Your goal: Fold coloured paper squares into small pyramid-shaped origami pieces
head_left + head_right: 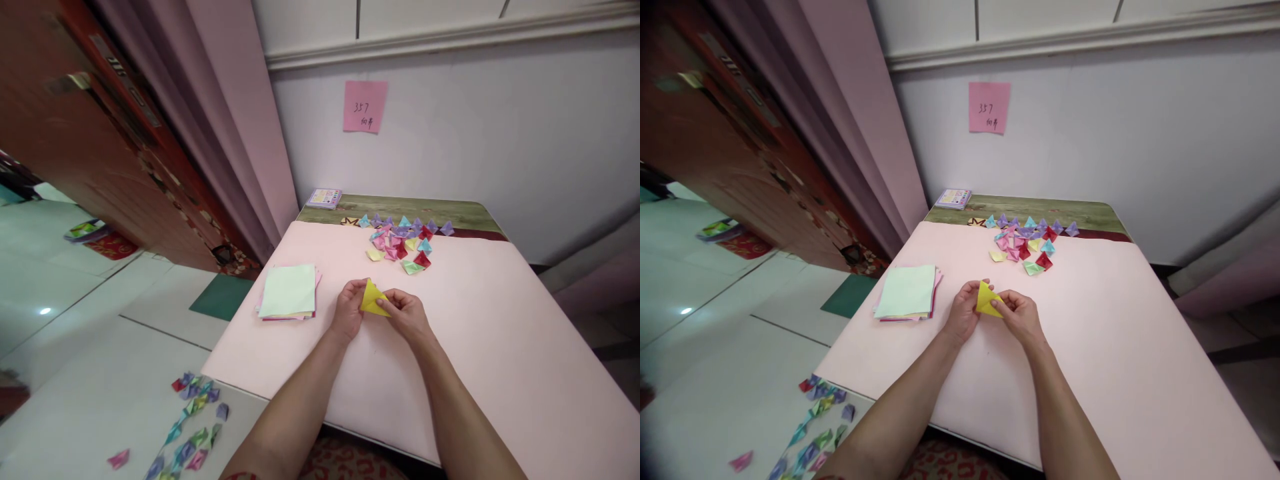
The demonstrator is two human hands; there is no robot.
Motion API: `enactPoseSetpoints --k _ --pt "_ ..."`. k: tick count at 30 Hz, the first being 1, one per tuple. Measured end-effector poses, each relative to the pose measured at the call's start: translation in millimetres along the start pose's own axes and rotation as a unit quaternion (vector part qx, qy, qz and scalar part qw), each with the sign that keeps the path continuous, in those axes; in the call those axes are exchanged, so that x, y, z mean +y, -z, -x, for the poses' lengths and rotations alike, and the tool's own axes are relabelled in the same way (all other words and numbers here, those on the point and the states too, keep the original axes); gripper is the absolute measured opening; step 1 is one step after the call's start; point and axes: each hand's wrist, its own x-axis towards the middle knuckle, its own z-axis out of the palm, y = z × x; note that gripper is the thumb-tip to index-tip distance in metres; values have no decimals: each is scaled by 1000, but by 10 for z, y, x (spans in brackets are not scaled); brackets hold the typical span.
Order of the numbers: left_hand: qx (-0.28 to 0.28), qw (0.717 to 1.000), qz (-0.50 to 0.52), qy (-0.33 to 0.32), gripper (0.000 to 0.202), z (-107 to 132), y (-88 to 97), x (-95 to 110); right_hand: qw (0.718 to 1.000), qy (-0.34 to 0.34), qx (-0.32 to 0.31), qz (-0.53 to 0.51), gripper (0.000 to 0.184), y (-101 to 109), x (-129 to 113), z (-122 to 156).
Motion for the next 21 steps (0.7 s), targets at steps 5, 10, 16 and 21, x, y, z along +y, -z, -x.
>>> enactPoseSetpoints --k 5,10,16,21 --pt "-30 988 -136 -63 36 65 -27 -37 998 4 63 -9 38 6 -30 3" --pt "-67 980 -188 -29 39 99 -47 -21 994 22 104 -15 40 6 -78 -1" --pt "-71 970 -234 -19 38 82 -37 -52 999 -14 19 -29 49 71 -120 4" --pt "-114 954 -276 -1 36 130 -75 -31 999 -35 -6 -28 35 134 -147 29"
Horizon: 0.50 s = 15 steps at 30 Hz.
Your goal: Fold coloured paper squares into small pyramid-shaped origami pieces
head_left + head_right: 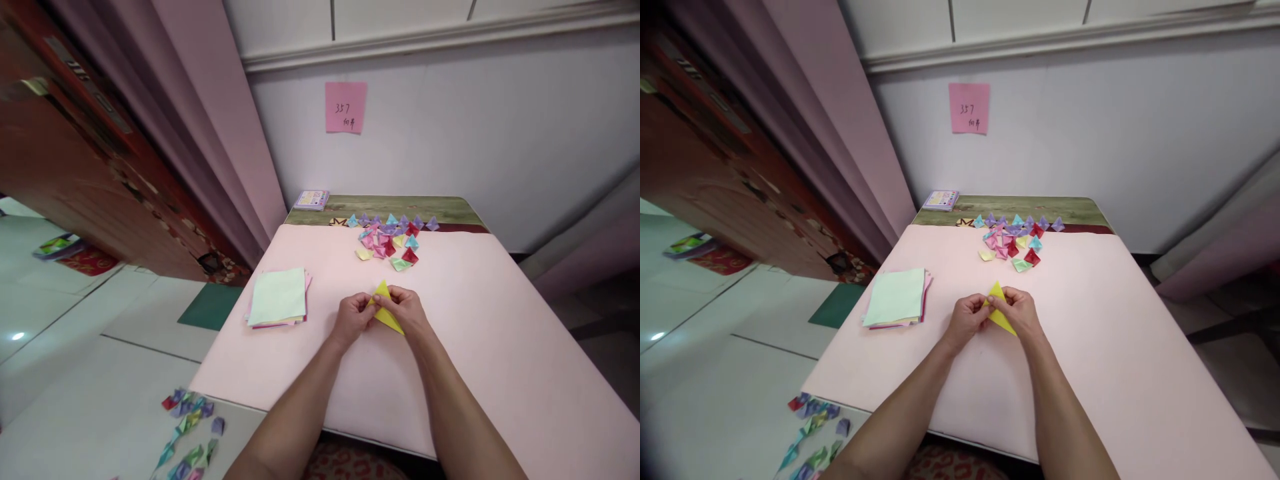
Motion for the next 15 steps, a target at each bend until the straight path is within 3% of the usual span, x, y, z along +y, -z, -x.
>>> enactPoseSetpoints --k 3,9,12,15 --pt "-16 1000 1 15 34 25 -8 31 999 2 35 -9 32 -9 -15 9" --pt "-44 998 0 50 31 24 20 59 981 7 139 -136 29 -32 -32 -36" --pt "-27 997 63 45 31 -21 64 43 969 55 201 -136 29 2 -57 -57" --pt "2 983 177 44 31 -66 107 26 963 123 229 -65 28 7 -99 -30"
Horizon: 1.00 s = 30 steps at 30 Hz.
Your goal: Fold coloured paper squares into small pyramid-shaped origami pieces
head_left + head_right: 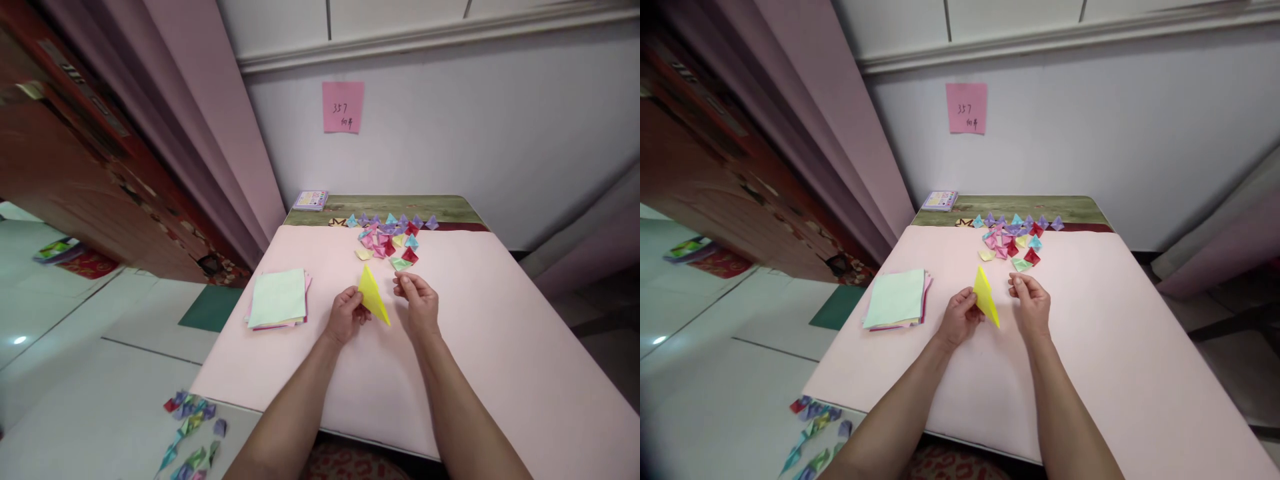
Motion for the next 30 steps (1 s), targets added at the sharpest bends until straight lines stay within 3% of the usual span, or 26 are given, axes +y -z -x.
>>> enactPoseSetpoints --k 3,7,17,20,23,26,30 --pt "19 998 52 1 33 -12 15 12 995 82 -42 50 20 -37 -67 81" --pt "1 999 33 3 33 17 -3 21 979 157 -107 78 17 -100 -136 191" --pt "-30 999 -41 -1 35 33 -27 14 967 188 -112 128 17 -41 -163 142" --pt "-23 999 -44 -6 35 38 -37 19 979 133 -112 103 15 -53 -154 137" --pt "-2 1000 -31 2 35 40 -42 23 991 -4 -128 26 23 -91 -109 136" --pt "25 1000 7 11 34 41 -44 39 980 -116 -151 -51 34 -134 -55 138" --pt "41 998 52 12 41 43 -48 72 963 -179 -177 -98 37 -169 -21 145"
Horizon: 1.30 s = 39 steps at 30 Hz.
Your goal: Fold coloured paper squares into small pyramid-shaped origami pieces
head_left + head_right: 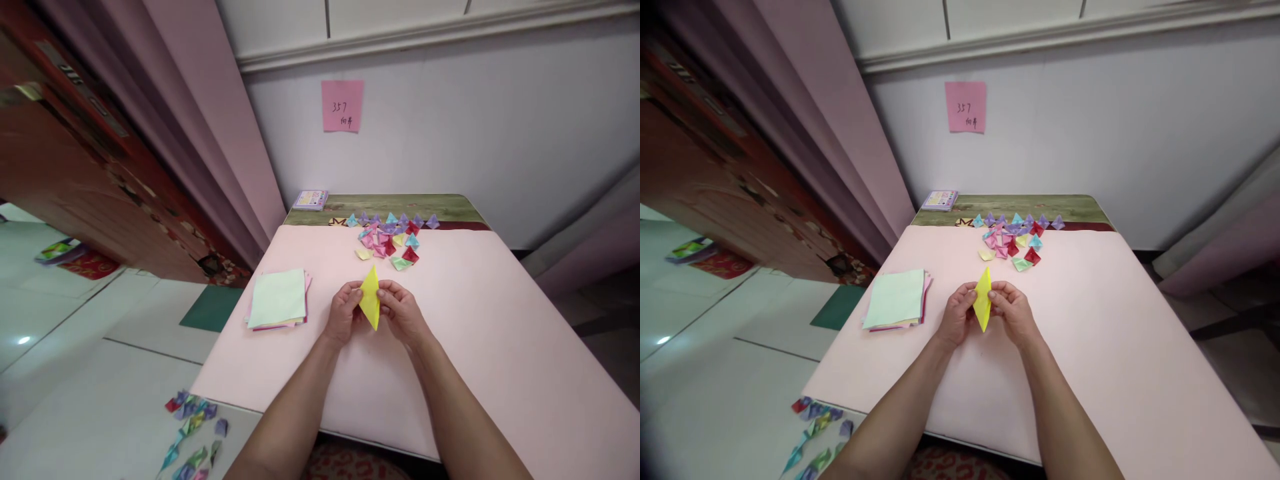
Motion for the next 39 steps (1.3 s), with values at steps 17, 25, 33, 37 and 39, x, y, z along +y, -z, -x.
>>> enactPoseSetpoints --k 17,25,33,37,39 --pt "-1 1000 29 7 34 -19 5 12 999 -18 -22 -38 34 -27 69 -10" --pt "-6 1000 29 9 34 -37 31 -8 998 -18 -25 -46 32 -17 77 -19" --pt "3 1000 10 18 34 -39 50 -15 997 -19 -27 -71 29 -31 68 -10" --pt "9 1000 4 0 34 -25 41 -10 997 -23 -35 -66 27 -27 44 1" --pt "25 999 -25 -41 34 -18 36 -26 998 -19 -32 -46 27 -8 44 -1"
